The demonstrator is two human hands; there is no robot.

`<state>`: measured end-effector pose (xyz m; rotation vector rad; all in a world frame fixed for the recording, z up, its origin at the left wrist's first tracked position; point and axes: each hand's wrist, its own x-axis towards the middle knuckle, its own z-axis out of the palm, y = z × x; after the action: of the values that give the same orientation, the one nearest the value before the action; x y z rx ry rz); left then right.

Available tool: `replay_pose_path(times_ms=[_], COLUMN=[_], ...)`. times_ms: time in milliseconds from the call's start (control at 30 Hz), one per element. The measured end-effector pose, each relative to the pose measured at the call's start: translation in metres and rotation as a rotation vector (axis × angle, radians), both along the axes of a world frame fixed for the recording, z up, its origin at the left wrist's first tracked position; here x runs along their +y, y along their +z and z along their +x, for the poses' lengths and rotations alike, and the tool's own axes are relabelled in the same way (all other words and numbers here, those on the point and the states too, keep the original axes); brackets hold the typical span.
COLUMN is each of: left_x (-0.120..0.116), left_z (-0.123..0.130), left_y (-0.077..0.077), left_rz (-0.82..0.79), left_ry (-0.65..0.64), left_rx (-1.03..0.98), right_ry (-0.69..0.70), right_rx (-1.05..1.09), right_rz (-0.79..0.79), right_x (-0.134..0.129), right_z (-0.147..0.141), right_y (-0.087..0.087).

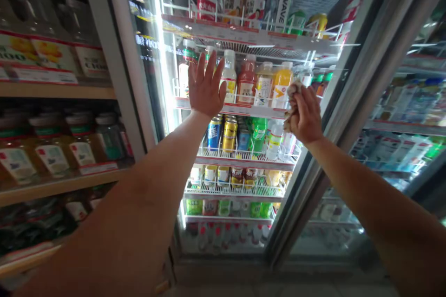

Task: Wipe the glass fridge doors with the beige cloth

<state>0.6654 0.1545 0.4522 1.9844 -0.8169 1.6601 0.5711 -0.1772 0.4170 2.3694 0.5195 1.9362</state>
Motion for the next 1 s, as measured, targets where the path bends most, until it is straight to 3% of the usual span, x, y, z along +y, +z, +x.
replay_pose_path(times_ms=[67, 133, 233, 300, 367, 433, 500, 567, 633, 700, 800, 867, 900, 933, 1000], left_x=[0.0, -0.001, -0.001, 0.0, 0.0, 0.001, 0.0, 0.0, 0.0, 0.0, 0.001, 0.001, 0.001, 0.001, 0.0], left_z=[0.006, 0.01, 0.007, 0.002, -0.001, -0.003, -0.003, -0.004, -0.004, -0.004, -0.003, -0.003, -0.004, -0.005, -0.008], left_y=[-0.003, -0.005, -0.006, -0.006, -0.007, -0.007, -0.006, -0.006, -0.006, -0.007, -0.007, -0.007, -0.007, -0.006, -0.005], left_rz=[-0.095, -0.18, -0.193, -0.185, -0.179, -0.173, -0.169, -0.175, -0.182, -0.185, -0.161, -0.149, -0.152, -0.161, -0.189], left_ry=[0.032, 0.059, 0.055, 0.049, 0.055, 0.065, 0.067, 0.05, 0.023, 0.018, 0.062, 0.085, 0.088, 0.088, 0.09], left_rx=[-0.024, -0.033, 0.001, 0.006, -0.02, -0.056, -0.062, -0.035, -0.02, -0.038, -0.045, -0.015, -0.005, -0.001, -0.001], right_ry=[0.026, 0.021, -0.034, -0.055, -0.039, 0.004, 0.043, 0.057, 0.066, 0.084, 0.061, 0.023, 0.021, 0.036, 0.108], right_rx=[0.071, 0.119, 0.089, 0.001, -0.079, -0.083, 0.023, 0.194, 0.348, 0.393, 0.175, 0.007, -0.017, 0.009, 0.151], right_rz=[-0.116, -0.169, -0.062, 0.072, 0.15, 0.094, -0.095, -0.306, -0.471, -0.532, -0.284, -0.052, -0.016, -0.057, -0.329], right_x=[0.012, 0.016, 0.01, 0.01, 0.018, 0.03, 0.041, 0.042, 0.033, 0.02, 0.015, 0.027, 0.036, 0.045, 0.061], right_z=[-0.002, -0.003, 0.002, 0.007, 0.012, 0.013, 0.01, 0.006, 0.003, 0.002, 0.006, 0.008, 0.009, 0.01, 0.013], right_y=[-0.007, 0.003, 0.033, 0.041, 0.03, 0.005, -0.015, -0.018, 0.001, 0.029, 0.054, 0.049, 0.041, 0.033, 0.021])
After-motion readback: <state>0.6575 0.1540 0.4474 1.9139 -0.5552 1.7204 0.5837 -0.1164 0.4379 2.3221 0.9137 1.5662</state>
